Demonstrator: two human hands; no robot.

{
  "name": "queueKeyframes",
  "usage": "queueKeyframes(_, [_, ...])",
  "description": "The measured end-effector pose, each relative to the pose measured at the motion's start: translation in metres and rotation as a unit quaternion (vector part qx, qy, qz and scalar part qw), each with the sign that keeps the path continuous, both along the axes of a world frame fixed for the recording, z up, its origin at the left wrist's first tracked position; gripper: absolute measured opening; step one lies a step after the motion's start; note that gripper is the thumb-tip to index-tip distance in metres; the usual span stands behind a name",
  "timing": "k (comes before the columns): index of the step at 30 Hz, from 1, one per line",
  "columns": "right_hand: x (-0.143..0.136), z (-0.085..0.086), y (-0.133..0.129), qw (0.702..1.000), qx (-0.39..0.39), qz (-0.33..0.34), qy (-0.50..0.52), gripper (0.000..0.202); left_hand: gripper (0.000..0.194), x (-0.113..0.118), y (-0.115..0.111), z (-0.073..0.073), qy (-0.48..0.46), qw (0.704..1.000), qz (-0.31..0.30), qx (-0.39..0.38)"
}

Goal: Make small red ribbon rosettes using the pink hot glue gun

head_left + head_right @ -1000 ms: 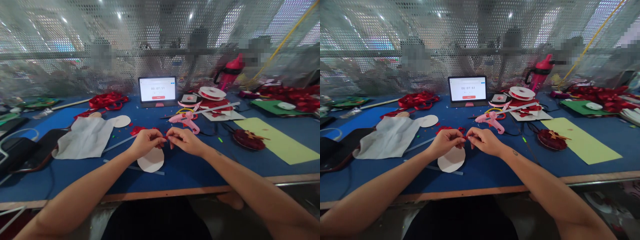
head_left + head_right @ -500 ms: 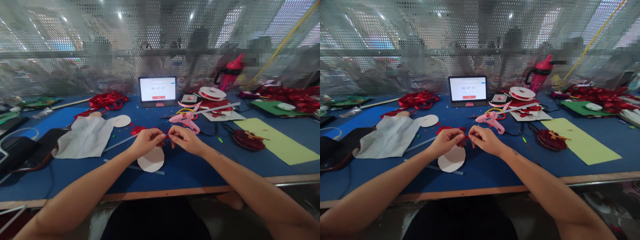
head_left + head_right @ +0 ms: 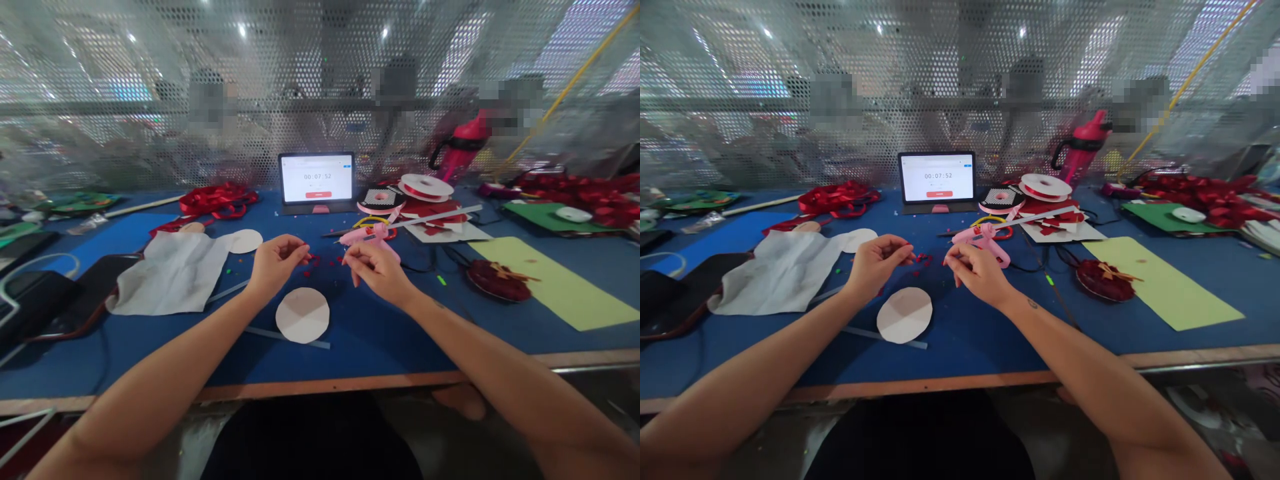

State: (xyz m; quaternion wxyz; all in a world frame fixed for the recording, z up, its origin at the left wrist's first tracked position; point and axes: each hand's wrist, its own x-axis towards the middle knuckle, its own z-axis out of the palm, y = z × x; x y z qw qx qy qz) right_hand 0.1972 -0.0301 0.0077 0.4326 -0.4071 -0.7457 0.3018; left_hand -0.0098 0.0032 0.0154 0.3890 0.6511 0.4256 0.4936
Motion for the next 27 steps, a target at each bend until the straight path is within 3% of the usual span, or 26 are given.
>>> queueKeyframes(7, [0.001, 0.005, -0.003, 0.998, 0.044, -0.034, -0.025, 0.016, 0.035, -0.003, 0.007, -0.009, 0.11, 0.993, -0.052, 0.003])
queueKeyframes(13, [0.003, 0.004, -0.001, 0.997, 0.043, -0.047, -0.047, 0.017, 0.028, -0.009, 0.008, 0.0, 0.147, 0.988, -0.007, 0.039])
queueKeyframes(16, [0.008, 0.006, -0.001, 0.99, 0.083, -0.066, -0.093, 0.023, 0.031, -0.018, 0.016, 0.007, 0.187, 0.979, 0.033, 0.067])
queueKeyframes(18, [0.014, 0.01, 0.0, 0.976, 0.129, -0.086, -0.152, 0.032, 0.029, -0.024, 0.021, 0.013, 0.259, 0.959, 0.06, 0.101])
queueKeyframes(20, [0.022, 0.014, 0.001, 0.961, 0.151, -0.072, -0.221, 0.04, 0.024, -0.03, 0.025, 0.018, 0.371, 0.918, 0.062, 0.125])
queueKeyframes(24, [0.034, 0.02, 0.003, 0.942, 0.107, 0.019, -0.316, 0.041, 0.023, -0.033, 0.027, 0.021, 0.542, 0.827, 0.027, 0.144])
queueKeyframes(27, [0.037, 0.022, 0.003, 0.94, 0.084, 0.031, -0.33, 0.042, 0.025, -0.031, 0.026, 0.016, 0.588, 0.794, -0.009, 0.155])
